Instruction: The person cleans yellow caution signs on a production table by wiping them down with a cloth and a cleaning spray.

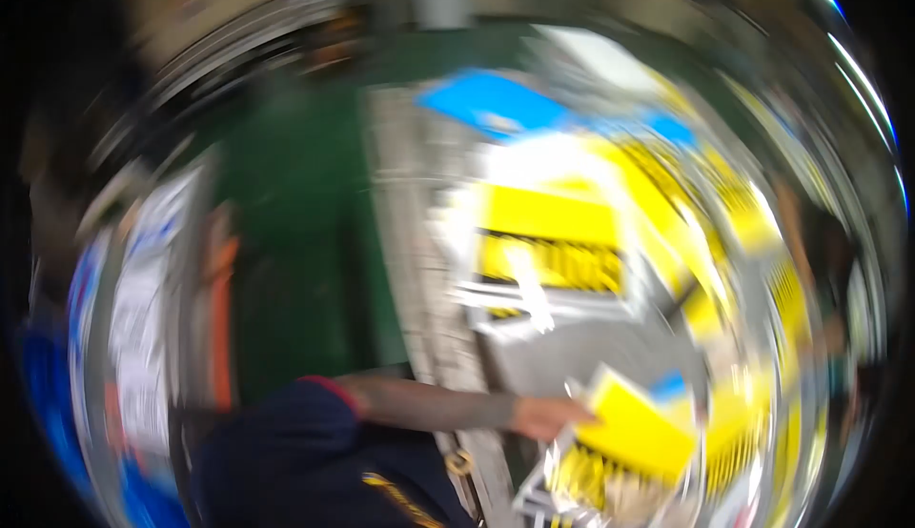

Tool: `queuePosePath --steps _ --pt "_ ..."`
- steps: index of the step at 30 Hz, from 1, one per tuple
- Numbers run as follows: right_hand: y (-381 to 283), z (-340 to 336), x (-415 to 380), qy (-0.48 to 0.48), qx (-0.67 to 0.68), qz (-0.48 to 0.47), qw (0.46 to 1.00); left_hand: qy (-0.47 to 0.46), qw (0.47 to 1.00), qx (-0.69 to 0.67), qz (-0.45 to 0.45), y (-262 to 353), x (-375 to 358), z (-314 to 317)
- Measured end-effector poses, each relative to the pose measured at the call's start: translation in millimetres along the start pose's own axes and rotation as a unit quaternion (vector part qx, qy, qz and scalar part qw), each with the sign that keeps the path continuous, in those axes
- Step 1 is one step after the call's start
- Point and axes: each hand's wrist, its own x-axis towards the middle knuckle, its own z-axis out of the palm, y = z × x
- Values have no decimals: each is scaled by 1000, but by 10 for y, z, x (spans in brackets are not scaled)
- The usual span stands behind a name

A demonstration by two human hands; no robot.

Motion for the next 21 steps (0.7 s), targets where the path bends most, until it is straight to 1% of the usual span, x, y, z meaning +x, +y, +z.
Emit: queuePosePath --steps 1,2,3,4,5,6,7,9,11,12,13,15,16,18,19,20,21 --pt "146 -138 -314 48 -9 56 997 14 999 8 -52 170 -65 51" --pt "341 -190 -567 84 -12 93 992 22 994 38 -99 347 -64 84" --pt "382 -234 -756 111 -17 114 987 19 987 86 -132 487 -3 161" --pt "375 -272 -761 127 -12 121 984 13 977 120 -176 604 75 273" --pt "341 -291 -661 141 3 135 981 74 960 -189 -194 511 146 320" --pt "220 -328 -402 146 85 186 968 61 964 -168 -196 551 151 362" --pt "235 -312 -177 189 97 217 953 99 965 -146 -193 616 128 442" --pt "511 -181 29 239 93 122 959 93 969 -137 -182 566 128 387" --pt "220 -188 422 159 30 133 978 97 972 -135 -168 571 106 414" --pt "342 -39 526 129 -32 93 987 93 972 -127 -172 563 92 456" --pt "143 86 635 9 -40 123 992 90 973 -120 -175 557 90 501" --pt "104 396 649 -14 -77 84 993 103 976 -110 -158 569 94 526" --pt "-30 513 660 -11 -85 62 994 112 979 -97 -143 556 117 538" --pt "-244 648 661 25 -68 -8 997 130 980 -64 -136 494 82 510" --pt "-331 621 695 54 7 -26 998 127 980 -81 -133 480 86 490" --pt "-366 519 774 83 32 -18 996 131 977 -95 -141 481 84 494" --pt "-357 400 858 133 -2 -14 991 133 974 -111 -147 524 72 503"
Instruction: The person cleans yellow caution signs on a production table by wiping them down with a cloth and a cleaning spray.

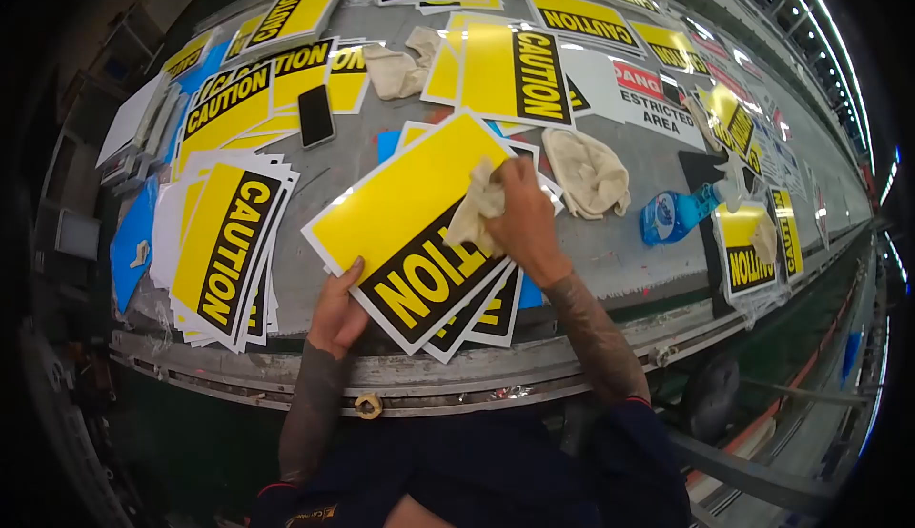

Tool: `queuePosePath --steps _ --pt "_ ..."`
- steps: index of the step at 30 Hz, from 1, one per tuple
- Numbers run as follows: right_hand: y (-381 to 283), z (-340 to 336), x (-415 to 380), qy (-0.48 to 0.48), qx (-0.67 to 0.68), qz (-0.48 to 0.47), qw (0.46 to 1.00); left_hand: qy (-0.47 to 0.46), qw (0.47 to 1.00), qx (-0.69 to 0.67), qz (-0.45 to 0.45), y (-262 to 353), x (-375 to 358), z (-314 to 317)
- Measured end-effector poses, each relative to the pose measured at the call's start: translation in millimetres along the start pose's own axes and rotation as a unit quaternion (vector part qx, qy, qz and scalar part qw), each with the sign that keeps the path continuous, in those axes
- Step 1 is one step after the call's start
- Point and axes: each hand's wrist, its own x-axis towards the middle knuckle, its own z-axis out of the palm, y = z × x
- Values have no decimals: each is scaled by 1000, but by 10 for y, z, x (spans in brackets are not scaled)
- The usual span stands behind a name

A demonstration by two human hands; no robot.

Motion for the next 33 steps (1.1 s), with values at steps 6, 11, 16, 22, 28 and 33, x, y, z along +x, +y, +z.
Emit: queuePosePath --steps 6,11,16,22,28,33 --pt "41 205 37 -168 29 57 984 27 996 -76 -24 7 35 57" --pt "-423 765 -574 -196 -37 -322 926 67 997 -34 -23 22 19 106" --pt "311 763 -33 -235 -164 -153 946 83 996 -27 -23 40 -11 155" --pt "-112 953 -416 -148 -3 -53 988 116 993 -17 -30 31 -4 150" --pt "498 695 16 -54 -130 -71 987 119 992 -32 -14 20 -24 147" --pt "671 536 442 -12 -107 84 991 112 993 -27 -20 29 -41 142"
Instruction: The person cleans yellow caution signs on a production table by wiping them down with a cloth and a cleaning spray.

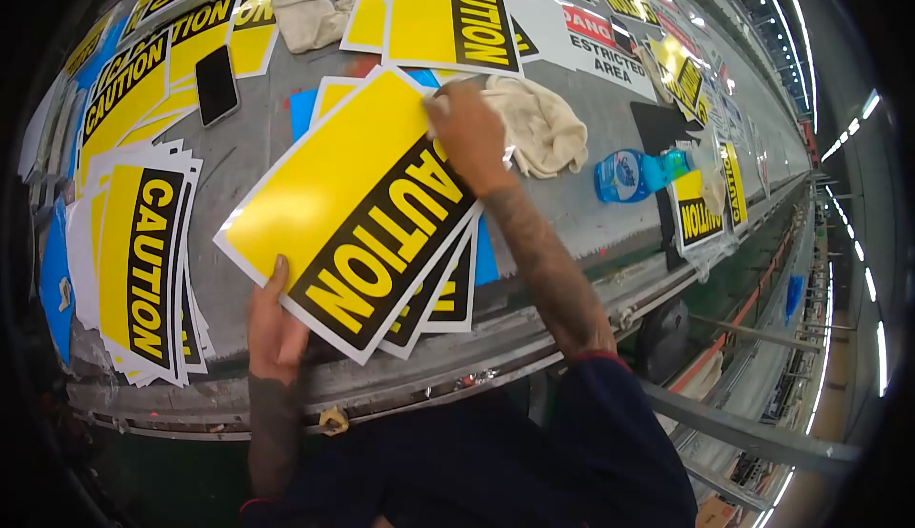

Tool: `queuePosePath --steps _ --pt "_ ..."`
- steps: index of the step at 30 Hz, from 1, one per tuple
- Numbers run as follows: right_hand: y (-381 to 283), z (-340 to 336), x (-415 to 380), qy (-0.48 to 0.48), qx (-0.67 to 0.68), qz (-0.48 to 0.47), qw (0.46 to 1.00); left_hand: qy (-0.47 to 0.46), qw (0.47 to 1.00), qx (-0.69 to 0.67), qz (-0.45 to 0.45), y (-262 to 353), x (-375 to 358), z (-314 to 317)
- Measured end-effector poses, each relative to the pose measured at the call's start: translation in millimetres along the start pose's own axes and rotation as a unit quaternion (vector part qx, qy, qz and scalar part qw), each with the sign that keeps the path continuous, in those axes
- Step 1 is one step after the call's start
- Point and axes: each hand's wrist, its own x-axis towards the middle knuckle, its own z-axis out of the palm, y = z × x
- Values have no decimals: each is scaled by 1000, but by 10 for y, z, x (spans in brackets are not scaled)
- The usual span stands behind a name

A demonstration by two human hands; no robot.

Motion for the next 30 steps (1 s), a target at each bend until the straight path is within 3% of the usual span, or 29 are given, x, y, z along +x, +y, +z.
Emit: queuePosePath --steps 2,3,4,6,8,10,13,14,16,18,20,22,25,28,29,30 --pt "-60 -14 -153 13 -26 4 1000 29 999 0 23 -24 13 -7" --pt "-136 -2 -386 -30 20 -3 999 13 1000 -7 19 10 31 -13" --pt "-161 29 -676 -58 -15 -90 994 -3 1000 -14 13 27 33 -32" --pt "-561 -437 -941 -160 67 -114 978 0 1000 -22 20 29 49 17" --pt "-198 -461 -708 -79 32 -196 977 -13 1000 -16 11 35 22 2" --pt "114 -548 -604 -59 15 -140 988 7 1000 -7 -11 17 -12 -37" --pt "8 -460 -964 -84 49 -92 991 13 1000 -12 6 49 -2 4" --pt "-113 -491 -1102 -121 13 -197 973 12 1000 -15 10 56 -2 32" --pt "-530 -610 -1361 -235 106 -218 941 7 1000 -12 9 47 -14 72" --pt "-338 -646 -1268 -220 156 -156 950 9 1000 -16 2 12 6 22" --pt "36 -632 -1009 -110 101 -42 988 17 1000 -16 -4 14 -9 -16" --pt "172 -594 -1031 -62 27 -66 996 7 1000 -22 10 9 3 -30" --pt "-171 -636 -1277 -106 35 -95 989 3 1000 -28 12 40 5 35" --pt "58 -793 -1072 -152 72 -115 979 41 999 3 6 24 -5 25" --pt "182 -789 -974 -140 80 -89 983 35 999 13 17 11 -6 17" --pt "341 -758 -886 -91 48 -120 987 25 999 9 20 1 12 7"
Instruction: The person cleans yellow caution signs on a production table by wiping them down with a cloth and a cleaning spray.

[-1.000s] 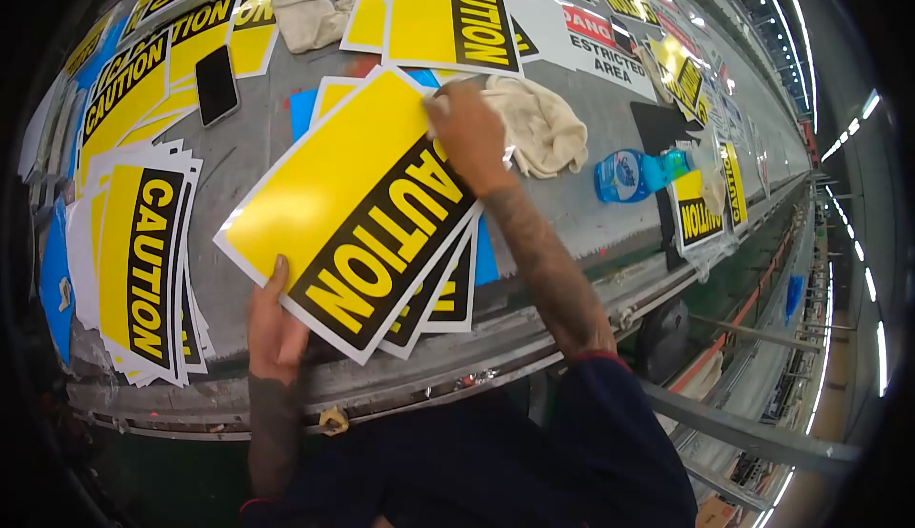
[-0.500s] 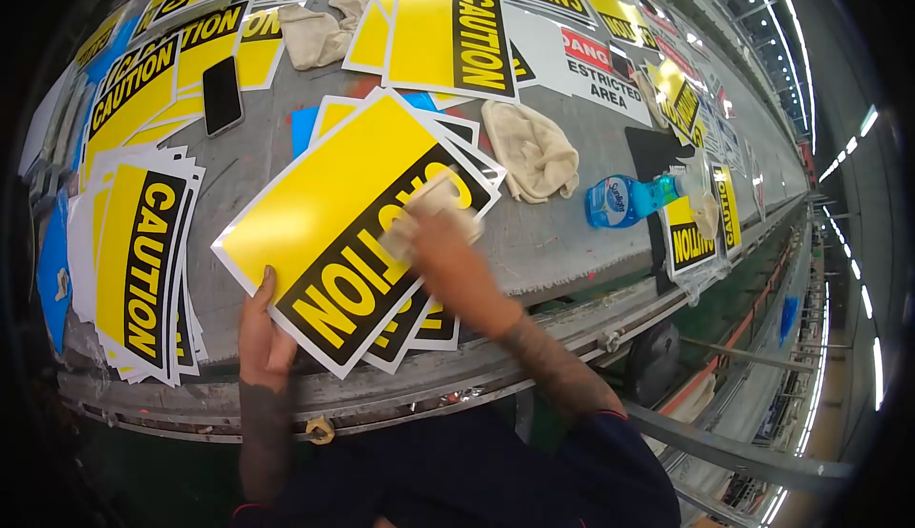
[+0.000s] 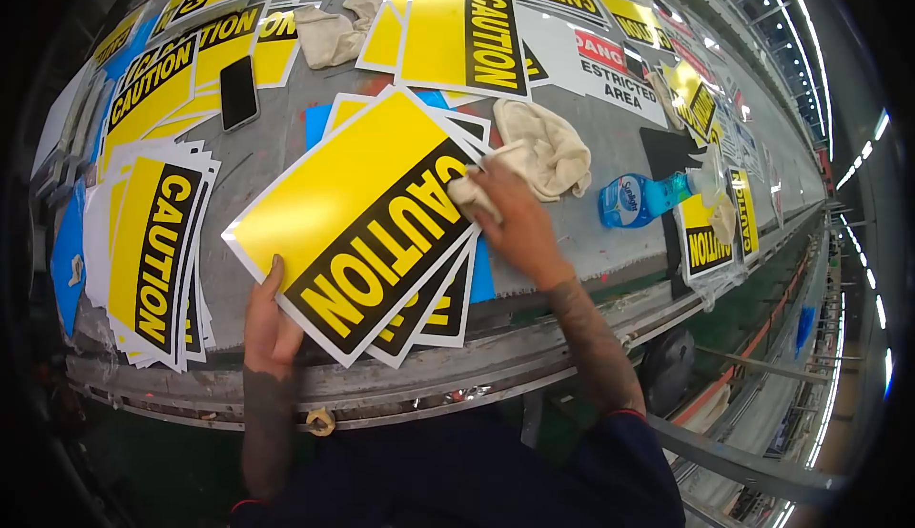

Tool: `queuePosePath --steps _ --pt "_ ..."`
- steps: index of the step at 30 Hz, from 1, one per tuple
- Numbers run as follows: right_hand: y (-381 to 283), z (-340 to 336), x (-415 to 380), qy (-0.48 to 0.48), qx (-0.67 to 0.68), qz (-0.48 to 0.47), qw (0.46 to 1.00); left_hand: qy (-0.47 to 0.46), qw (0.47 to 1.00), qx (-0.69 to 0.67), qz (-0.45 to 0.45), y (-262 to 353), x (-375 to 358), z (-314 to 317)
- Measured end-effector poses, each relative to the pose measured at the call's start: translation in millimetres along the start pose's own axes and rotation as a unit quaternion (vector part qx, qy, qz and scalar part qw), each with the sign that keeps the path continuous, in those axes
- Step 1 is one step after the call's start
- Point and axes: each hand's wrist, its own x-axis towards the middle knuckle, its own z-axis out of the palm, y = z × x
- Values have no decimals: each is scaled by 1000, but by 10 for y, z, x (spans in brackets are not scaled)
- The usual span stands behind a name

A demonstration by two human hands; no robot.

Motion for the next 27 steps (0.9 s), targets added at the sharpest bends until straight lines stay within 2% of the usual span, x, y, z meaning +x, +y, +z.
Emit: queuePosePath --steps 1,4,5,6,8,11,12,13,14,15,16,18,20,22,24,25,27 --pt "167 38 32 46 19 -2 999 -7 1000 -4 3 -11 9 -28" --pt "521 -100 101 82 31 91 992 -18 1000 -8 19 -18 -11 -45" --pt "579 -195 138 162 -23 70 984 -40 999 -23 17 -11 -18 -66" --pt "652 -281 170 193 1 125 973 -59 997 -41 16 -9 -26 -96" --pt "111 -489 341 210 188 132 950 -110 987 -118 8 19 -125 -93" --pt "-39 -73 320 -18 96 -15 995 -77 992 -98 7 -176 -116 -93" --pt "-50 125 317 -93 -31 -86 991 -57 994 -87 17 -240 -89 -68" --pt "-172 229 219 -72 -21 -67 995 -59 993 -104 2 -224 -123 -18" --pt "-332 358 88 -93 51 -43 993 -61 990 -127 -5 -201 -134 37" --pt "-666 444 21 -147 36 -146 978 -50 991 -123 3 -215 -134 57" --pt "-1162 464 -76 -207 112 -137 962 -57 991 -119 7 -214 -120 63" --pt "-1650 450 -238 -254 174 -250 918 -68 993 -98 5 -193 -122 26" --pt "-1359 546 -179 -252 185 -204 928 -75 990 -115 15 -213 -123 61" --pt "-952 391 106 -140 95 -65 983 -79 989 -129 3 -216 -126 42" --pt "-784 431 135 -70 29 -56 996 -44 992 -116 20 -265 -107 40" --pt "-1053 503 -14 -152 98 8 983 -48 991 -124 24 -255 -100 80" --pt "-1723 618 -429 -243 178 -83 950 -46 996 -76 -4 -165 -113 57"
